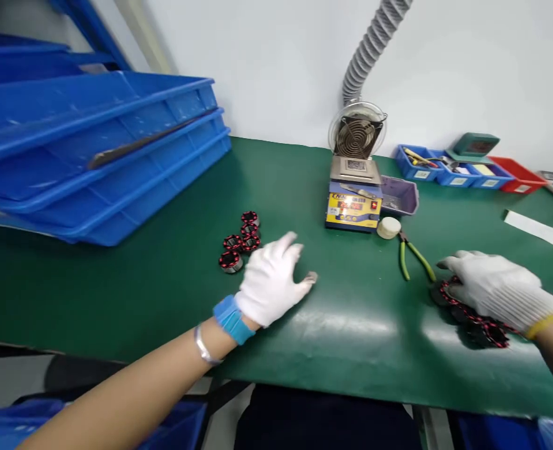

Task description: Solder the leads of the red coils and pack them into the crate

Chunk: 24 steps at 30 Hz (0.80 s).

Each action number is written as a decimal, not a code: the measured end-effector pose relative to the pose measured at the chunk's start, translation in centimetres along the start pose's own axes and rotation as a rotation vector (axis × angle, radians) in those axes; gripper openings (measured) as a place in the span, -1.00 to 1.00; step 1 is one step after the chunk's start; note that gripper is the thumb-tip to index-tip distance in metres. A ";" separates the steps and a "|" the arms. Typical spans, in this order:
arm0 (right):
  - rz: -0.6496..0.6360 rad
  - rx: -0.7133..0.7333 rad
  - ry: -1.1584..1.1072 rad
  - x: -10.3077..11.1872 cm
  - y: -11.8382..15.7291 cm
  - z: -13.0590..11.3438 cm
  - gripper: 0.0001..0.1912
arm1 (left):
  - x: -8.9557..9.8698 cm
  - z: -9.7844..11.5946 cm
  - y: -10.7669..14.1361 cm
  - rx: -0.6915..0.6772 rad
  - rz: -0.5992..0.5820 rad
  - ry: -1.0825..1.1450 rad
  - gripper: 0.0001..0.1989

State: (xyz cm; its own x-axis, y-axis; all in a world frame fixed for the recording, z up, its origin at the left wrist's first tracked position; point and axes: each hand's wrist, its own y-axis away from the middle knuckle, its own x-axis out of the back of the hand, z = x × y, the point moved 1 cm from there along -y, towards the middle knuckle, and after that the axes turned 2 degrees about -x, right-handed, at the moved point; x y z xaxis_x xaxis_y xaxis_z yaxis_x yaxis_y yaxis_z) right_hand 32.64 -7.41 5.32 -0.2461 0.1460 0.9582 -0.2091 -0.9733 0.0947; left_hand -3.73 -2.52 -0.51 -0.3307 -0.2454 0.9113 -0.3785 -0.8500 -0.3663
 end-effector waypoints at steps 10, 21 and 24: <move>-0.098 0.431 -0.856 -1.0 -0.5 -18.9 -0.51 | -1.0 -2.1 1.2 0.080 -0.060 -0.127 -0.82; -0.074 0.220 -1.104 -3.3 -4.0 -16.3 -0.52 | -5.7 2.1 -6.0 0.336 -0.159 0.158 -0.54; -0.075 0.218 -1.113 -3.5 -5.1 -16.0 -0.49 | -6.4 2.9 -6.7 0.305 -0.087 0.204 -0.60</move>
State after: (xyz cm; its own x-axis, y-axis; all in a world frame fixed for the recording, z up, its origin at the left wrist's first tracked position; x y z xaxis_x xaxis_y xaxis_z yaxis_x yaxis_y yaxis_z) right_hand 19.42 -0.13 -2.84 0.7605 0.0727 0.6453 0.0077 -0.9947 0.1030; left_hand 3.46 3.41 -3.35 -0.4858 -0.0939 0.8690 -0.1484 -0.9709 -0.1878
